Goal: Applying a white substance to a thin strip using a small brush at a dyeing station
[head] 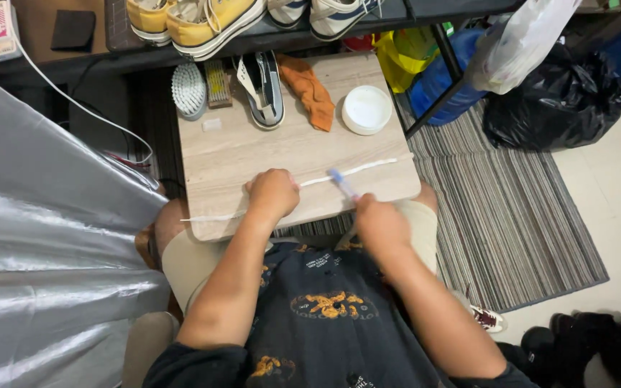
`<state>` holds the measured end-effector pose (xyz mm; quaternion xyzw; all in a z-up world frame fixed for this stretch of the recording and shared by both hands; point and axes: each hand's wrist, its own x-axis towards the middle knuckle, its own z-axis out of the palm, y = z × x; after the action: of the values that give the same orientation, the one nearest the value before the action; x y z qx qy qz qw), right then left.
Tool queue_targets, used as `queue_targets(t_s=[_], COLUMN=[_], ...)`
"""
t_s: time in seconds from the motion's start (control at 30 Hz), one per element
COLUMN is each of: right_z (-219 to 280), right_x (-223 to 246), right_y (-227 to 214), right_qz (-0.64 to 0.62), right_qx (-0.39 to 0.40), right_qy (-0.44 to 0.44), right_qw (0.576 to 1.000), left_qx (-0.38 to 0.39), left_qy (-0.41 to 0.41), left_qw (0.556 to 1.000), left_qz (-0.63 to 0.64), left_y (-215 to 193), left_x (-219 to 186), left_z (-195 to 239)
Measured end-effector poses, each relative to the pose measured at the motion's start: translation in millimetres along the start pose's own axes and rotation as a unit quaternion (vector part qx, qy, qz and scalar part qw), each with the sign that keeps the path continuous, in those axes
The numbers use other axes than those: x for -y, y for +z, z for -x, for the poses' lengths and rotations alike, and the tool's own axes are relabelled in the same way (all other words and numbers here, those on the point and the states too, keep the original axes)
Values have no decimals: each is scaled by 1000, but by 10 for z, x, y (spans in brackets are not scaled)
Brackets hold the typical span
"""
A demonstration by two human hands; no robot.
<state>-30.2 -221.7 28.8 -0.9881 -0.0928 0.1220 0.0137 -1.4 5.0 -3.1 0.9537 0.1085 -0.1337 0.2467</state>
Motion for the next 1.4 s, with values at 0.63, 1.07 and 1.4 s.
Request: queue_targets(t_s=[0.63,1.07,1.4], right_z=[-57,-286,-392], right_x=[-63,-499,-599], right_y=[316,38,484], right_qz=[-29,8,8], right_qx=[21,-27,-20], right_qy=[16,67,42], right_qw=[999,997,999], left_qx=[3,-1,3], left_qy=[0,-2,-5], left_qw=[1000,1000,1000], left_qz=[14,6,5], left_y=[-39,11,12], left_x=[16,77,81], left_z=[15,-55,-41])
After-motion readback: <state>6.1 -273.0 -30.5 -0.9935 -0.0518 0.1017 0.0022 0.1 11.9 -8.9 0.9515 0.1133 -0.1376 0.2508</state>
